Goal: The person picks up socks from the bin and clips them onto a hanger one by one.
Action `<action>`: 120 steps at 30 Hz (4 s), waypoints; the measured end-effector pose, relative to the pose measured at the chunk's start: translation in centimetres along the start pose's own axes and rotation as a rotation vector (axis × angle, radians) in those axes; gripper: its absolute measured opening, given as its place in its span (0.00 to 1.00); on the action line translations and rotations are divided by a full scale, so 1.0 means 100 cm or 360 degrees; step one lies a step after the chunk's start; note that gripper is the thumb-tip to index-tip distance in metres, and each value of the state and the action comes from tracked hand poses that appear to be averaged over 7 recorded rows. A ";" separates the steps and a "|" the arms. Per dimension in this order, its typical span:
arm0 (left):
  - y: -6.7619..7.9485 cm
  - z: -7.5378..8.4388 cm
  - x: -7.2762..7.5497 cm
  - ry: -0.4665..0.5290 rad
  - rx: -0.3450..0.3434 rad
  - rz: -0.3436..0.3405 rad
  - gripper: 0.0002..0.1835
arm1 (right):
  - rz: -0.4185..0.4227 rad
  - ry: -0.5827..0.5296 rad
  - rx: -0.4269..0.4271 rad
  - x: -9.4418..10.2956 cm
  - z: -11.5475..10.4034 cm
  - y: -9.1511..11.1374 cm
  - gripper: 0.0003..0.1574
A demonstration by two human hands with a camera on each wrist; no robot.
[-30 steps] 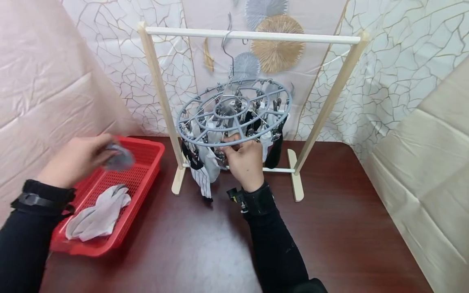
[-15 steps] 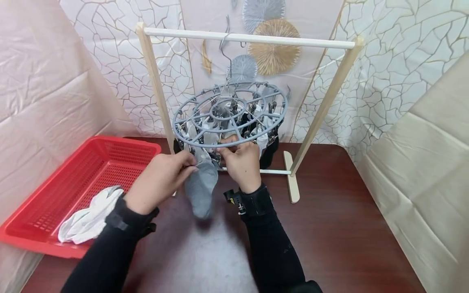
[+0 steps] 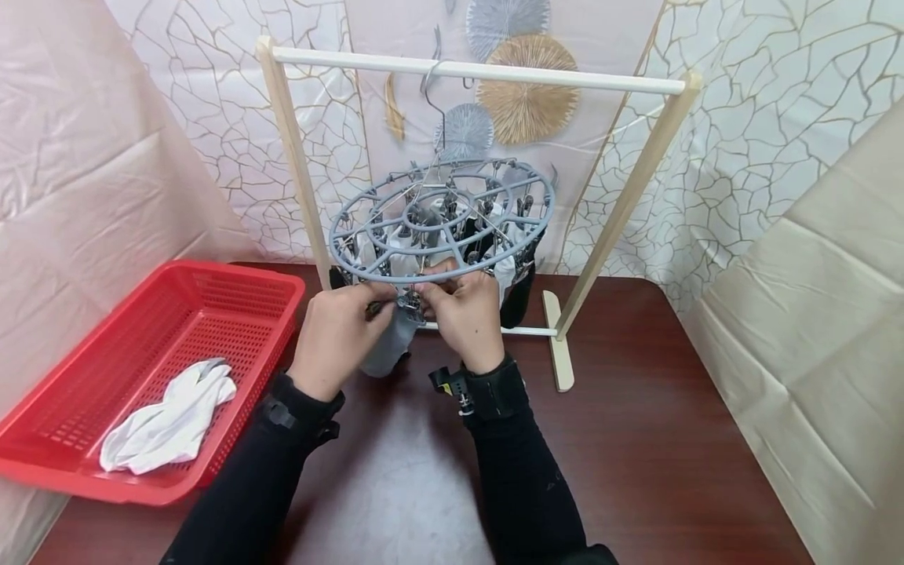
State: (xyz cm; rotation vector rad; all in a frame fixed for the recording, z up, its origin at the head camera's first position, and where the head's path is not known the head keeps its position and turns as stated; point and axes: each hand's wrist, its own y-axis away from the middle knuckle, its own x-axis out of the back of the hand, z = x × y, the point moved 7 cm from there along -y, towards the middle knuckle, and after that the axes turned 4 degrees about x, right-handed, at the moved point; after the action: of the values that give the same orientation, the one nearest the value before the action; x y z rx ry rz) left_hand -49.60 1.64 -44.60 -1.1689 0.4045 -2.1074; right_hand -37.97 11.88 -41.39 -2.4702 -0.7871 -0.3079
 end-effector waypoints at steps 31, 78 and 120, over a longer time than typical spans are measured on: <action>-0.008 -0.013 -0.004 0.0222 -0.0102 0.0086 0.07 | -0.0202 0.0193 -0.0059 -0.001 0.034 -0.002 0.11; -0.016 0.011 0.046 0.0301 -0.0453 0.0321 0.22 | 0.0186 0.0903 0.1137 0.037 -0.085 0.027 0.14; -0.024 -0.018 0.048 0.0010 -0.0499 0.0418 0.19 | 0.0181 0.0811 0.1037 -0.016 -0.065 0.031 0.12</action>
State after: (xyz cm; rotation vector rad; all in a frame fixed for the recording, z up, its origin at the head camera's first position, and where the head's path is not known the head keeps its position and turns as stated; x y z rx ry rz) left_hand -53.86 -0.09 -41.25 -1.2074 0.8676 -1.8630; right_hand -37.77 5.47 -37.78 -1.7097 -0.4316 -0.5167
